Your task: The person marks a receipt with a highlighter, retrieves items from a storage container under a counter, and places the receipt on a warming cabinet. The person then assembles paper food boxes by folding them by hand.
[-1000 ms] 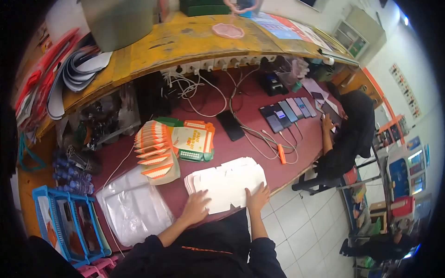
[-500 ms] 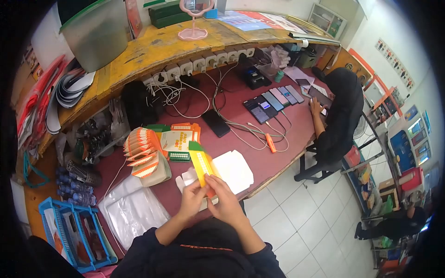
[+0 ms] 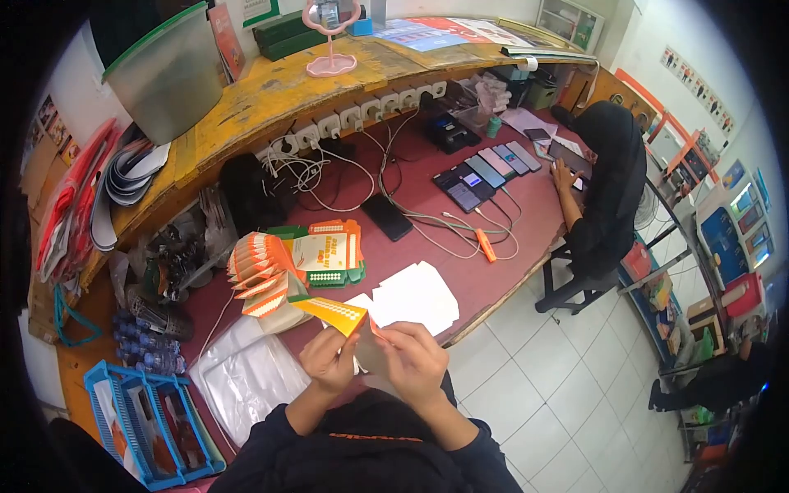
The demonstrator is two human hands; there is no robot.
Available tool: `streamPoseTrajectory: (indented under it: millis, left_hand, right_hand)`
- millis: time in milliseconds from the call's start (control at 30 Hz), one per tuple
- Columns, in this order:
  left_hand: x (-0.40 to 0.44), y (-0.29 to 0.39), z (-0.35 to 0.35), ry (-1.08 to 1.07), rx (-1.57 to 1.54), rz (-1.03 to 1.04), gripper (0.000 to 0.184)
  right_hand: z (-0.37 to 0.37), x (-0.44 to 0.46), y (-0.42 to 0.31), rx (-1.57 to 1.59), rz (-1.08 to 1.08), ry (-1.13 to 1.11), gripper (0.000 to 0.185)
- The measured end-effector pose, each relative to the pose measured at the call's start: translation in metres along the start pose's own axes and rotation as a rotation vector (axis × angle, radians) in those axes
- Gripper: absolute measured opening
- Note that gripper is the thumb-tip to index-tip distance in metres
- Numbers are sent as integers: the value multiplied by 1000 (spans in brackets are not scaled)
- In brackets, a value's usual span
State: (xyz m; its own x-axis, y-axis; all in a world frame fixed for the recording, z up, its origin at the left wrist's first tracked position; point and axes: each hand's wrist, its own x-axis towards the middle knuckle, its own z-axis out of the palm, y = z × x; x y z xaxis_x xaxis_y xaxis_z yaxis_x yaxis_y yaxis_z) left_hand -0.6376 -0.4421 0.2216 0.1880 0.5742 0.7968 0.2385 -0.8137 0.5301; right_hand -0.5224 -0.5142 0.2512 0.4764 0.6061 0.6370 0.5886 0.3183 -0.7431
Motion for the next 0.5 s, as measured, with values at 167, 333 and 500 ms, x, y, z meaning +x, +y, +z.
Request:
streamPoseTrajectory:
  millis: [167,333,500]
  left_hand:
    - [5,12,-1,-183,-480,-253,10]
    - [3,12,-10,-292,-840,-606,14]
    - [-1,0,-4,-333,-832,-582,18]
  right_hand:
    - [-1,2,-11,112,200,-57,5]
    - [-2,-1,-17,80,204,-55,4]
    - [-2,2,-17,-26,68,-61,12]
